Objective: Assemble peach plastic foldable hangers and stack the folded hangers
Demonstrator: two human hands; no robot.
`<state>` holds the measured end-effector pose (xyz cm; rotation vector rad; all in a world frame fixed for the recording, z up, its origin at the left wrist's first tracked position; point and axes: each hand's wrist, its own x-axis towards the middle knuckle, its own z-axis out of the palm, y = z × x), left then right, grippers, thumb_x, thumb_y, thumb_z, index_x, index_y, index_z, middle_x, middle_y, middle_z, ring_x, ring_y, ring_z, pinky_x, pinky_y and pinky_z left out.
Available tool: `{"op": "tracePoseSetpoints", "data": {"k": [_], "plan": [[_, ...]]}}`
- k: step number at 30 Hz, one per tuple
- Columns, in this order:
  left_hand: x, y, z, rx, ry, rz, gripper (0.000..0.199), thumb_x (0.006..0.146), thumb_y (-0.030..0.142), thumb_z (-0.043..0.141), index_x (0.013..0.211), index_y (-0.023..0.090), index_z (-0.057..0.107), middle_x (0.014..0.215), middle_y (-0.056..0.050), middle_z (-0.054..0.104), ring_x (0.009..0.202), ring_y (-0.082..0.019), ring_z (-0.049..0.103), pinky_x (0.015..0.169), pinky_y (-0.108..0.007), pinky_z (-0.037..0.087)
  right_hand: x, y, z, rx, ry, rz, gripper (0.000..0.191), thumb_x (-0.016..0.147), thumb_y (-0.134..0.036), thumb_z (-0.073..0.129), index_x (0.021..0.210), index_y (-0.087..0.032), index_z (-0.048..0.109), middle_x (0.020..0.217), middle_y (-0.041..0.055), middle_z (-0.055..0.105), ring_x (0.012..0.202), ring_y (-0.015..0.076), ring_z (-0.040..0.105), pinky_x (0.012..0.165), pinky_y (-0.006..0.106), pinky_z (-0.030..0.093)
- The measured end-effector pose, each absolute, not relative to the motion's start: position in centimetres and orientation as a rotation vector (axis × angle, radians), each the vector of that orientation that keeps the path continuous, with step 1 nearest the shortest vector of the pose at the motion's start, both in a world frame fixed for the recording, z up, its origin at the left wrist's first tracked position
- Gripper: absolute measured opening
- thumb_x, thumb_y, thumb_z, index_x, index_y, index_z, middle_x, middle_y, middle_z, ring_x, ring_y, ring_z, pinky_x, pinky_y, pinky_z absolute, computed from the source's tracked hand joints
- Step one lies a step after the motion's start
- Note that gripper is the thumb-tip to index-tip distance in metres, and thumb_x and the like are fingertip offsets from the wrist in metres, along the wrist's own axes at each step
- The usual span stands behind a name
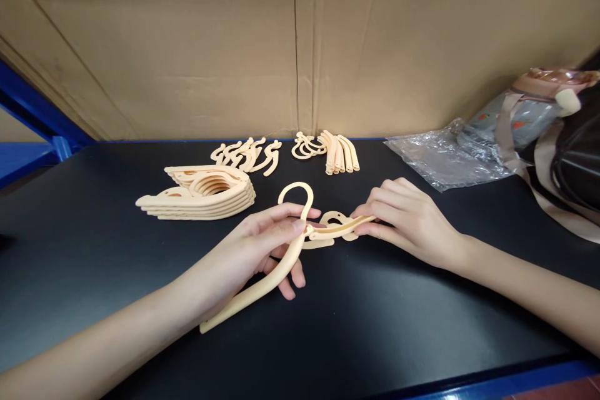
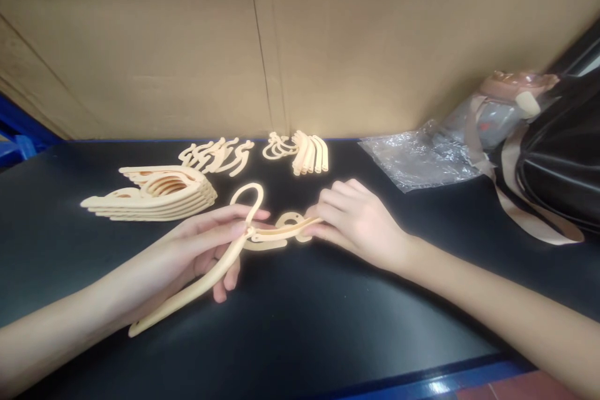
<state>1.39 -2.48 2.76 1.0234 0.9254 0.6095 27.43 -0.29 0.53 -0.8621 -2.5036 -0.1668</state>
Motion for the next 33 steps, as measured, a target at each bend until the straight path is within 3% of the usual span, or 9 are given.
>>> {"op": "tracePoseSetpoints", "data": {"k": [5, 13, 23, 26, 33], "plan": [[1.3, -2.4, 2.8, 1.043, 0.942, 0.533, 0.037, 0.095, 0.033, 0.057, 0.129, 0.019, 0.055, 0.054, 0.0, 0.065, 0.048, -0.013, 0.064, 0.044, -0.018, 0.056, 27.4, -0.3, 0.5, -0.845, -2.475, -0.302, 0.025, 0.098, -0.038, 0.051, 0.09, -0.018, 0.064, 0.077, 0.0023, 0.066, 0.071, 0.0164, 0.049, 0.069, 0.032, 0.035], [1.5, -2.4, 3.0, 1.154, 0.865, 0.548, 0.016, 0.093, 0.026, 0.059, 0.105, 0.015, 0.062, 0.066, 0.001, 0.067, 0.056, -0.011, 0.066, 0.048, -0.018, 0.059, 27.2, -0.6, 0.8, -0.801, -2.471, -0.441, 0.022, 0.098, -0.035, 0.052, 0.088, -0.018, 0.063, 0.076, 0.0023, 0.068, 0.071, 0.0169, 0.052, 0.071, 0.033, 0.036], [1.7, -2.6, 2.6, 1.277, 0.893, 0.578, 0.013, 0.091, 0.029, 0.061, 0.092, 0.016, 0.058, 0.068, 0.002, 0.065, 0.058, -0.01, 0.063, 0.05, -0.017, 0.057, 26.0, -2.2, 0.8, -0.864, -2.431, -0.883, 0.011, 0.096, -0.022, 0.054, 0.09, -0.017, 0.062, 0.08, 0.0, 0.068, 0.08, 0.0177, 0.055, 0.085, 0.035, 0.032], [1.9, -2.7, 2.6, 1.302, 0.902, 0.586, 0.013, 0.091, 0.029, 0.06, 0.091, 0.016, 0.058, 0.07, 0.002, 0.064, 0.059, -0.01, 0.063, 0.049, -0.017, 0.056, 26.0, -2.2, 0.9, -0.831, -2.516, -0.828, 0.012, 0.096, -0.02, 0.052, 0.093, -0.017, 0.063, 0.08, 0.0011, 0.065, 0.077, 0.0184, 0.053, 0.081, 0.034, 0.034], [1.6, -2.9, 2.4, 1.346, 0.865, 0.592, 0.019, 0.089, 0.035, 0.064, 0.092, 0.017, 0.059, 0.071, 0.003, 0.064, 0.058, -0.009, 0.061, 0.049, -0.015, 0.054, 26.4, -1.8, 0.8, -0.749, -2.535, -0.702, 0.024, 0.098, -0.033, 0.05, 0.089, -0.015, 0.063, 0.074, 0.0014, 0.061, 0.071, 0.0178, 0.047, 0.07, 0.031, 0.035]]}}
